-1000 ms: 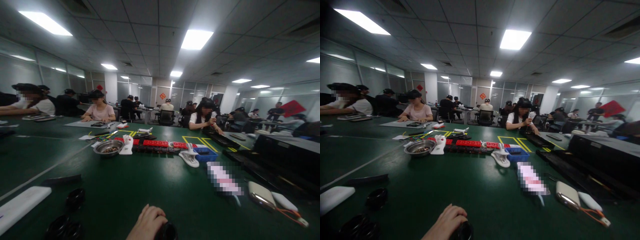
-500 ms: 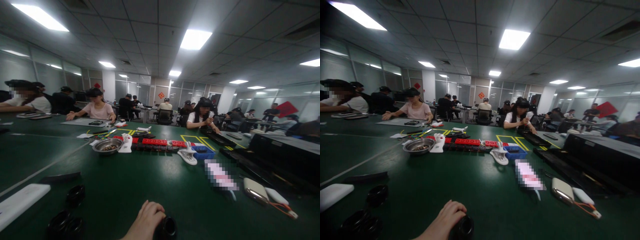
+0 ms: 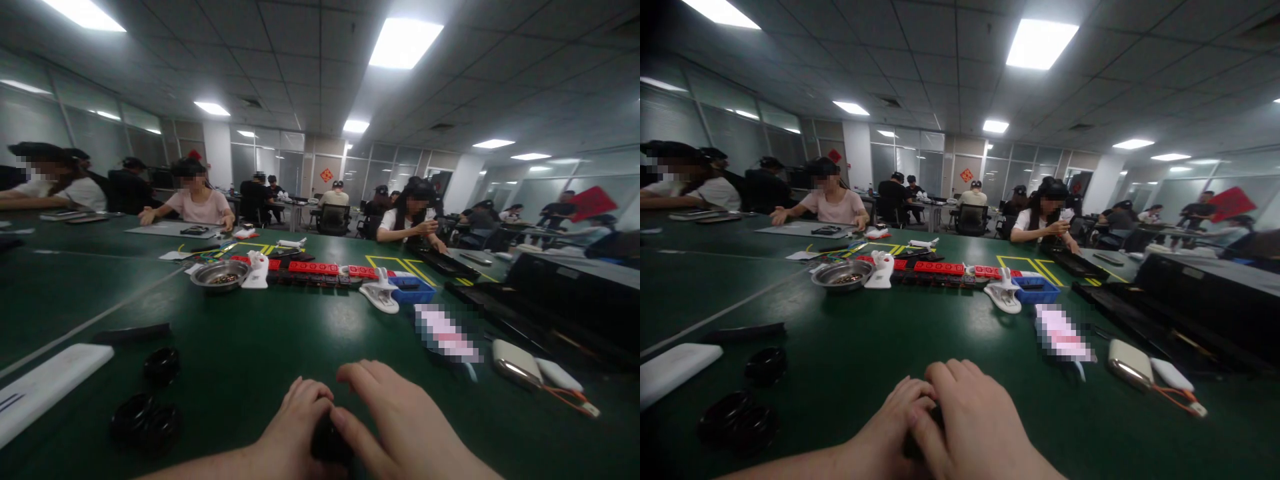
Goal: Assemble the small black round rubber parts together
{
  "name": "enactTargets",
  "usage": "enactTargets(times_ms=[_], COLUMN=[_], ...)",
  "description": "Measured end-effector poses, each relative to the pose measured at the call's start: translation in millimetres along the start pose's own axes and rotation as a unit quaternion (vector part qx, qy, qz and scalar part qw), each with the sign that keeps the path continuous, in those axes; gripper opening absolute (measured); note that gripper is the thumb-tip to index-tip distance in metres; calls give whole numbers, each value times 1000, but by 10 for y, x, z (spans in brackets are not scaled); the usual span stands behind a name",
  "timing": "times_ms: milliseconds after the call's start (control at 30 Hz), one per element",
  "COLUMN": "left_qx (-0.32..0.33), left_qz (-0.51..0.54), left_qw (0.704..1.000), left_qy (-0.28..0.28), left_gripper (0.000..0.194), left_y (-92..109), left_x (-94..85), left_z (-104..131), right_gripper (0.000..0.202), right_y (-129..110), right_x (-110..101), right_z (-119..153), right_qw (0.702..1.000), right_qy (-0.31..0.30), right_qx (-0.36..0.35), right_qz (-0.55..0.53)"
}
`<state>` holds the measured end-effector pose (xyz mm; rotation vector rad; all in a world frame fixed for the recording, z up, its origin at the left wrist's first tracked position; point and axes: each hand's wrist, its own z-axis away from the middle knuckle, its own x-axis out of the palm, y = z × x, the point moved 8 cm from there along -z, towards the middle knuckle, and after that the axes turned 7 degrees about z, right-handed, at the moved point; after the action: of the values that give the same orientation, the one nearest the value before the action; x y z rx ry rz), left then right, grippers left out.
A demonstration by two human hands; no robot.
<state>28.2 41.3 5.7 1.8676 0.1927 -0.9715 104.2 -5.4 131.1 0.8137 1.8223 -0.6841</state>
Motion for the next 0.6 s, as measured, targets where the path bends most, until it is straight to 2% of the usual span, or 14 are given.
enactTargets(times_ms=[67, 133, 200, 267, 333, 400, 500, 600], left_qx=[-2, -3, -4, -10, -14, -12, -10, -13], left_qz=[-10, -20, -25, -29, -25, -15, -16, -28], left_qw=[1000, 1000, 999, 999, 999, 999, 998, 999], left_qy=[-7, -18, -30, -38, -44, -48, -52, -44], left_gripper=[46, 44, 42, 40, 42, 46, 43, 37], left_y=[-2, -3, -9, -22, -33, -32, -26, -20], left_x=[13, 20, 25, 28, 31, 32, 40, 32], left_z=[-12, -25, -38, -49, -55, -57, -53, -49], right_gripper=[18, 29, 33, 34, 40, 52, 58, 47], right_y=[155, 253, 288, 288, 264, 250, 309, 356], right_x=[270, 541, 746, 860, 889, 840, 696, 646], right_z=[-49, -11, 45, 81, 91, 87, 78, 101], right_qw=[990, 972, 963, 963, 970, 981, 996, 999], right_qy=[-100, -180, -220, -230, -217, -180, -82, -14], right_qx=[85, 133, 135, 102, 47, 6, 18, 40], right_qz=[47, 74, 83, 92, 94, 76, 25, -20])
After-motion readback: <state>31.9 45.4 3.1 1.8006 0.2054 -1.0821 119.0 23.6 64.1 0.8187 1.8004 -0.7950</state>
